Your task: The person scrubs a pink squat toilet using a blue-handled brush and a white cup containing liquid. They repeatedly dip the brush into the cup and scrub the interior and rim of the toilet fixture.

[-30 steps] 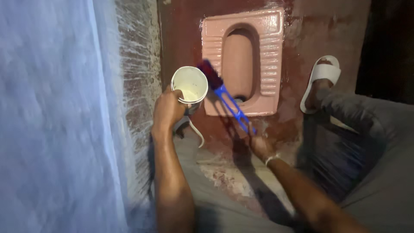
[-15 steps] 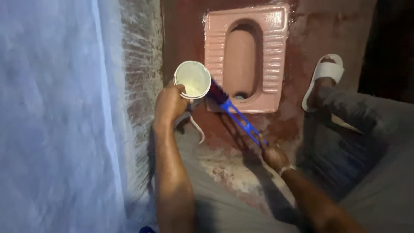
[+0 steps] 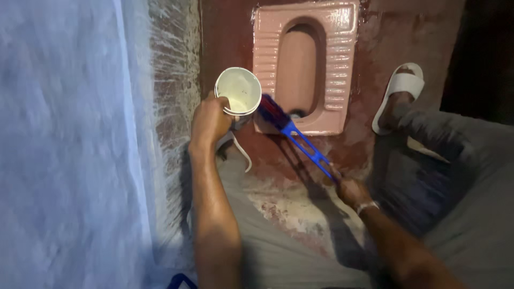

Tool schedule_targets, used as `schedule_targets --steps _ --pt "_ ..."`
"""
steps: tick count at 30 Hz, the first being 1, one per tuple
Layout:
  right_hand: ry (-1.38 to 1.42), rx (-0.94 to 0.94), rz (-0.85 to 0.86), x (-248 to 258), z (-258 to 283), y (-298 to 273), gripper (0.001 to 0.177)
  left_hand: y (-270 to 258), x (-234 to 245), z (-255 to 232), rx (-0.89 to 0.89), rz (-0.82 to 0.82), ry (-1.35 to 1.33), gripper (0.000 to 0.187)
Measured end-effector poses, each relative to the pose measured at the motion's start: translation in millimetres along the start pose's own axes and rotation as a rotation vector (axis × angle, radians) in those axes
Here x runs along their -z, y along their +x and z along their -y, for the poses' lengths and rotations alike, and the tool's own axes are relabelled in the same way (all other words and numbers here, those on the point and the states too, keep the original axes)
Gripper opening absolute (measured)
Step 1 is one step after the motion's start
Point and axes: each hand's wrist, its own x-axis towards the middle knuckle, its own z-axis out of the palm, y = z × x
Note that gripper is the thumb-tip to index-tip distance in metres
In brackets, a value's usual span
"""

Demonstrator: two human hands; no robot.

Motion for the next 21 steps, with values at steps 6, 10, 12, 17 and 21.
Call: schedule_targets --steps 6,10,12,17,21 --pt "-0.153 0.034 0.11 17.2 -20.8 8.1 0.084 -0.7 -2.5 3.4 -0.033 0.014 0.027 0.034" --pt "-0.185 -0.126 0.231 43.8 -33.2 -11.4 0.089 2.5 -2.7 7.4 -0.053 -0.019 0.008 0.033" --pt "-0.199 -0.154 0.275 51.9 -26.7 -10.1 0.087 1.7 -4.5 8.7 -0.04 -0.007 0.037 0.031" --pt "-0.353 -0.004 0.166 48.7 -3.5 19.5 0.08 1.2 -4.1 7.2 -0.02 -0.007 0.019 0.029" --pt "-0.157 -0.051 0.027 67.8 -41.0 0.1 0.071 1.5 -6.7 9.2 -0.05 0.002 0.012 0.027"
